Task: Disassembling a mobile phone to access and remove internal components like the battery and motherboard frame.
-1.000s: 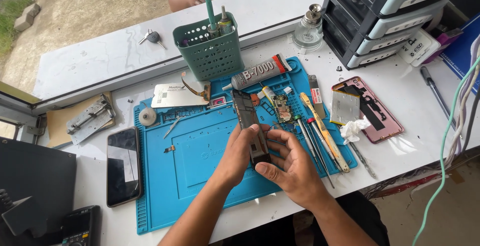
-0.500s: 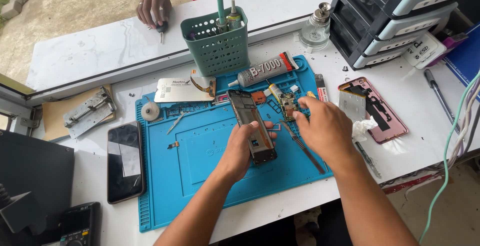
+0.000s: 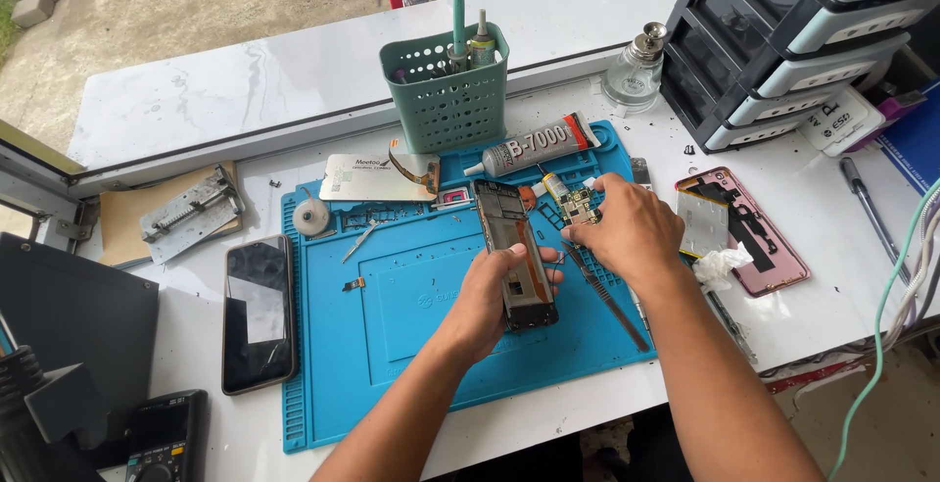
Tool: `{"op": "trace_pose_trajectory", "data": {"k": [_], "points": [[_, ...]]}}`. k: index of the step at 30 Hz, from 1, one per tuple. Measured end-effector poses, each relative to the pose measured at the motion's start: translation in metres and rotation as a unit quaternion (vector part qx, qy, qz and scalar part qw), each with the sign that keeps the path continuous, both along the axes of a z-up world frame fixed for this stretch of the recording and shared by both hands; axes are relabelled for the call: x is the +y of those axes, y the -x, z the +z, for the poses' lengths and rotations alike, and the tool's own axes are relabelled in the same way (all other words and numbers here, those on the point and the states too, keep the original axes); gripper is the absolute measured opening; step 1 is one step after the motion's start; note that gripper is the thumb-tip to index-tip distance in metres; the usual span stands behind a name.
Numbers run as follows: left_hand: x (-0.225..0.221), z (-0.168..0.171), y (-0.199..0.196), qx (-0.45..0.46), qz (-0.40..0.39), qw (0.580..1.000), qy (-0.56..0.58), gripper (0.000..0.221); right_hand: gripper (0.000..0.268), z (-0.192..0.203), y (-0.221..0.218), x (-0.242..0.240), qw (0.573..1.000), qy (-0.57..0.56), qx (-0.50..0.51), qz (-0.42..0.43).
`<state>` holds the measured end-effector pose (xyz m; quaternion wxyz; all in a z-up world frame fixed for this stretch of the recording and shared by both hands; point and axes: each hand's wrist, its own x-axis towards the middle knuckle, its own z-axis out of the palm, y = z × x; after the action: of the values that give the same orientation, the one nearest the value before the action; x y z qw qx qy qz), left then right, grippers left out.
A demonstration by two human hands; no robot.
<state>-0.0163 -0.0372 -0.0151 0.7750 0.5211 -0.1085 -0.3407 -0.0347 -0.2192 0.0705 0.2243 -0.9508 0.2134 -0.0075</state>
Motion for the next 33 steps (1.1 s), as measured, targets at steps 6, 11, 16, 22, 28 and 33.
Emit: {"op": "trace_pose_trajectory", "data": {"k": [6,11,16,22,28,33], "points": [[0.002,0.004,0.000,0.028,0.007,0.999,0.016,0.056,0.032,-0.020,0.002,-0.017,0.996,-0.087,-0.024,-0.001],[0.001,0.014,0.002,0.042,-0.002,0.999,0.021,0.060,0.025,-0.015,0.012,-0.019,0.979,-0.183,-0.093,-0.010],[0.002,0.027,0.004,0.045,-0.028,0.997,0.059,0.068,0.021,-0.015,0.028,-0.023,0.955,-0.244,-0.168,-0.008],[0.009,0.029,0.010,0.093,-0.075,0.986,0.114,0.075,0.016,0.008,0.050,-0.015,0.947,-0.262,-0.182,-0.036],[0.007,0.027,0.012,0.044,-0.107,0.987,0.115,0.088,0.016,-0.008,0.060,-0.021,0.934,-0.208,-0.288,0.036],[0.008,0.033,0.010,0.021,-0.143,0.982,0.124,0.089,0.015,-0.009,0.059,-0.019,0.915,-0.235,-0.318,0.076]]}}
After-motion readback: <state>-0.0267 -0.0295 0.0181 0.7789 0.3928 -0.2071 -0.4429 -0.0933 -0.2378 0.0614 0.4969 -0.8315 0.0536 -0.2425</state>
